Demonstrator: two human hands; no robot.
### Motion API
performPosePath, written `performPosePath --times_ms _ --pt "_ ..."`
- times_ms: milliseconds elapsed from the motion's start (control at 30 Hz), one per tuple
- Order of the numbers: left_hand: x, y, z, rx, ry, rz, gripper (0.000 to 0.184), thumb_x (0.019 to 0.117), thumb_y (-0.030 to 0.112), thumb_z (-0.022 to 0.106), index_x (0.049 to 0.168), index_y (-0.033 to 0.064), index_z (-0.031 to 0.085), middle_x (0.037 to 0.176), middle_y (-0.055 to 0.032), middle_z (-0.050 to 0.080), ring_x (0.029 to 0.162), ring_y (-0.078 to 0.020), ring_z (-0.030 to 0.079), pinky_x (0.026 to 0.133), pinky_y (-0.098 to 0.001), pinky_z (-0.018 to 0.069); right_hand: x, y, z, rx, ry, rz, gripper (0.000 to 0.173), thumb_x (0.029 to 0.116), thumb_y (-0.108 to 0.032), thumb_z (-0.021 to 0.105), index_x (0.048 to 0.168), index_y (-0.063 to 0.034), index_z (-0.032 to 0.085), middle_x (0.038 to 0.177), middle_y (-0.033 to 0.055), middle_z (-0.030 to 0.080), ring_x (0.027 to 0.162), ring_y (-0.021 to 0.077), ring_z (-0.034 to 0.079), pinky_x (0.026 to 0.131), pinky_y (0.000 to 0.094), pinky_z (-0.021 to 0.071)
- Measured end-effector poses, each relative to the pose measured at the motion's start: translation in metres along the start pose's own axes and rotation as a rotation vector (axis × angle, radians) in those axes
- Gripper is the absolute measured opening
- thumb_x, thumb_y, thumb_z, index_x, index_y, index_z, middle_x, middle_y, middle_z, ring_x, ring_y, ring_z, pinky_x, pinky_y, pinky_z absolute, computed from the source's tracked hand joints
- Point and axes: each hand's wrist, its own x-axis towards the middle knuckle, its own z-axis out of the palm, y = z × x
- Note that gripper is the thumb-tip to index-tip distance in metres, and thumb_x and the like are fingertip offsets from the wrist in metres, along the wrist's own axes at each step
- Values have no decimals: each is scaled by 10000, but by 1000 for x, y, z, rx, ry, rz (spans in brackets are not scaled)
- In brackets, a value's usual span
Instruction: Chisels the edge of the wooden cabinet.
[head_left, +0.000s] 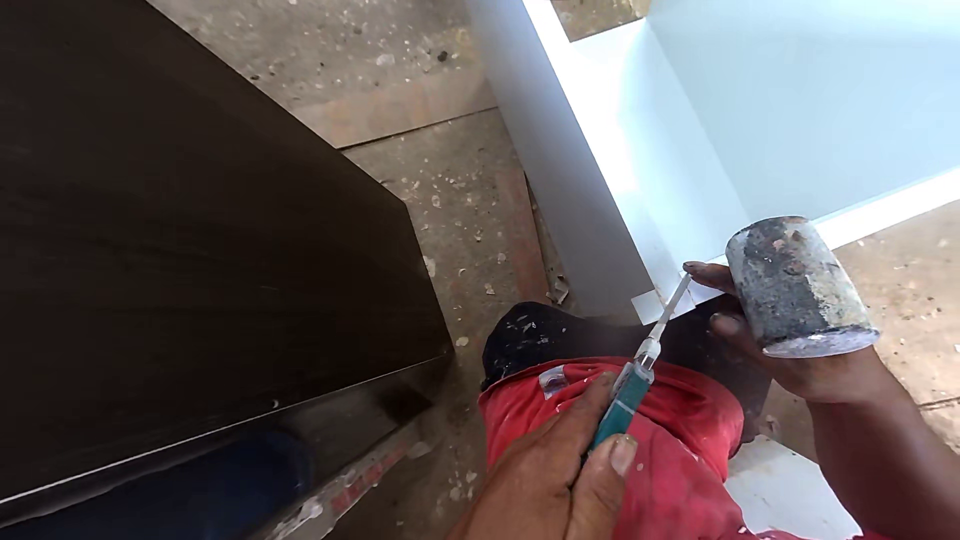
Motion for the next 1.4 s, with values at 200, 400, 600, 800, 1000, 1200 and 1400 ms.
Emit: performPosePath --times_ms 200,400,600,800,1000,1200,1400 --pt "-1 -1 3 14 12 -1 490 1121 319 394 1493 19 499 932 -43 666 691 -72 590 620 -248 539 0 1 1 17 -5 14 380 1009 -238 652 1382 -180 608 1053 -22 723 694 20 635 608 210 572" --pt "-2 7 4 44 10 -17 489 1120 302 396 1492 0 495 959 -62 672 712 -74 597 646 -243 542 1 -2 0 -17 -43 -51 360 1014 -211 649 1367 -157 601 1093 -39 715 765 -1 654 674 197 588" --pt "-3 12 2 47 -6 -34 474 1119 283 397 1490 4 497 913 -53 662 684 -82 586 620 -252 535 4 -5 -1 -65 -42 -107 291 987 -208 677 1274 -181 631 1185 -80 700 938 -7 678 803 197 600" --pt "-3 12 5 27 11 -46 476 1122 297 385 1491 19 500 914 -32 650 677 -60 570 608 -227 523 6 -5 -1 -120 -35 -124 325 971 -210 688 1286 -144 641 1256 -39 696 1006 26 685 842 229 601" --pt "-4 7 9 48 41 -27 472 1120 322 382 1473 41 524 882 8 640 664 -33 562 597 -199 512 4 -6 2 -86 -20 -107 312 979 -202 679 1278 -139 620 1236 -46 696 888 1 679 732 192 596" --pt "-6 -4 12 46 76 11 426 1112 372 385 1408 149 595 774 101 593 588 36 514 514 -146 463 5 -4 -2 -160 -51 -153 348 978 -157 677 1301 -44 613 1325 20 670 1025 47 690 871 251 603" --pt "-5 -4 10 25 71 -9 387 1107 379 383 1359 205 620 697 102 562 523 -5 503 442 -181 446 8 -3 0 -128 -41 -156 352 987 -120 647 1319 -20 582 1342 17 661 864 -25 659 725 187 576"
